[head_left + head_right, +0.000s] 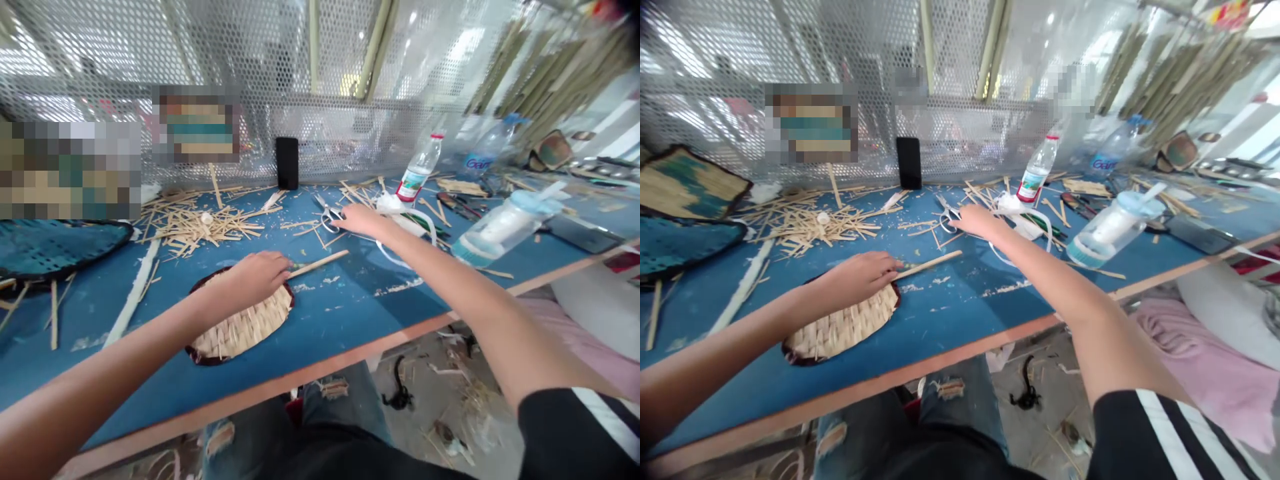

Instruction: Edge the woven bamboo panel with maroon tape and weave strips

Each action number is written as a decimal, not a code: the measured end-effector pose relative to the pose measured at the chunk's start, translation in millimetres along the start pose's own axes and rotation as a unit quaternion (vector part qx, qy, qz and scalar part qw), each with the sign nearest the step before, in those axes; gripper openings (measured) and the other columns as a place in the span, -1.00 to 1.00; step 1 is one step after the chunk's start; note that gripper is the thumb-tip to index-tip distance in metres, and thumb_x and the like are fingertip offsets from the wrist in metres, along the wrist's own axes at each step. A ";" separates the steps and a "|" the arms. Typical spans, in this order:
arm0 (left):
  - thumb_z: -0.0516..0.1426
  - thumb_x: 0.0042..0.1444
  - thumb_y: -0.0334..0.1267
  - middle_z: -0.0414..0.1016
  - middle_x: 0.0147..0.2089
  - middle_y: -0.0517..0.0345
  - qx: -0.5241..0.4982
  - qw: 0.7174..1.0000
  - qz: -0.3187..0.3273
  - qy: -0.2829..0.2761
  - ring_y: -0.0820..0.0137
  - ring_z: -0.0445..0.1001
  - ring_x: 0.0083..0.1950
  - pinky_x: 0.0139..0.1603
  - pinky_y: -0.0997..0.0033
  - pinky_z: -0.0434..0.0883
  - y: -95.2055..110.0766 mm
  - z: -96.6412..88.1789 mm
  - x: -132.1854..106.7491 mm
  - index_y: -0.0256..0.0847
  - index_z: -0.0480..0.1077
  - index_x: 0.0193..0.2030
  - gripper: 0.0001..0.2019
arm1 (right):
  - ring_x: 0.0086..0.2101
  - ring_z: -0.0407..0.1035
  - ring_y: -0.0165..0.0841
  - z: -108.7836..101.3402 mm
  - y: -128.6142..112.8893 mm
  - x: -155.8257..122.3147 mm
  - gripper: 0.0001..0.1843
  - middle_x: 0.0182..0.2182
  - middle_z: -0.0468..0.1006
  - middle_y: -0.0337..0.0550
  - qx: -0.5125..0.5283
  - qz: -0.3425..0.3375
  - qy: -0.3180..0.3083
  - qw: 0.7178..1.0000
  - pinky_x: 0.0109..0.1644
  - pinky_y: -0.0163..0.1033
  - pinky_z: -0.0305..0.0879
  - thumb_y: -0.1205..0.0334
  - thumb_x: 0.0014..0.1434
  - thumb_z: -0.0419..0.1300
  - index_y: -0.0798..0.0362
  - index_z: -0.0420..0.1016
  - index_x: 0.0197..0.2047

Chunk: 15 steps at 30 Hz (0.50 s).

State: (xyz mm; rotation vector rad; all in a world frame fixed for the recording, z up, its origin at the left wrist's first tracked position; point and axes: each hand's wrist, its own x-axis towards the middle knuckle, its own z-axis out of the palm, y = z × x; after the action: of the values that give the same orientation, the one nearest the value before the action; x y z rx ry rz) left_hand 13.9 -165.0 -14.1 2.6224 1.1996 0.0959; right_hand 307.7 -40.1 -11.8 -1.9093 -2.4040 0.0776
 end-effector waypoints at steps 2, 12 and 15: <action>-0.01 0.32 -0.21 0.54 -0.02 -0.16 -0.015 1.000 -0.006 -0.010 0.08 0.49 0.04 0.12 0.09 0.37 13.0 1.5 24.9 -0.28 0.51 -0.07 -0.70 | -0.06 0.50 0.06 4.8 -2.3 12.5 -0.52 -0.09 0.61 0.35 -0.006 -0.004 -0.014 1.000 0.00 0.01 0.34 -0.04 0.27 0.18 0.26 0.63 -0.13; 0.13 0.20 -0.05 0.56 -0.31 0.09 -0.189 0.977 -0.040 -0.092 0.31 0.52 -0.31 -0.33 0.39 0.38 25.8 -2.0 78.5 -0.19 0.45 -0.26 -0.76 | -0.41 0.47 -0.12 -1.9 46.8 20.8 -0.68 -0.58 0.50 0.06 0.191 0.064 -0.030 0.979 -0.27 -0.12 0.31 0.10 0.07 0.29 0.10 0.47 -0.60; 0.12 0.24 0.04 0.52 -0.43 0.15 -0.331 0.935 -0.077 -0.105 0.37 0.51 -0.46 -0.44 0.43 0.41 10.9 -18.8 76.7 -0.17 0.40 -0.25 -0.70 | -0.56 0.33 -0.33 -3.2 69.6 9.1 -0.62 -0.65 0.40 -0.11 0.357 0.074 -0.043 0.930 -0.40 -0.20 0.30 0.04 0.08 0.32 0.06 0.37 -0.61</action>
State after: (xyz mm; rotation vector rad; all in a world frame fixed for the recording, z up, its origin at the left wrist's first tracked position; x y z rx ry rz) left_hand 69.3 -110.4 3.4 1.8982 1.0582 0.1550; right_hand 373.4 -15.5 -14.2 -1.7224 -1.8649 0.9179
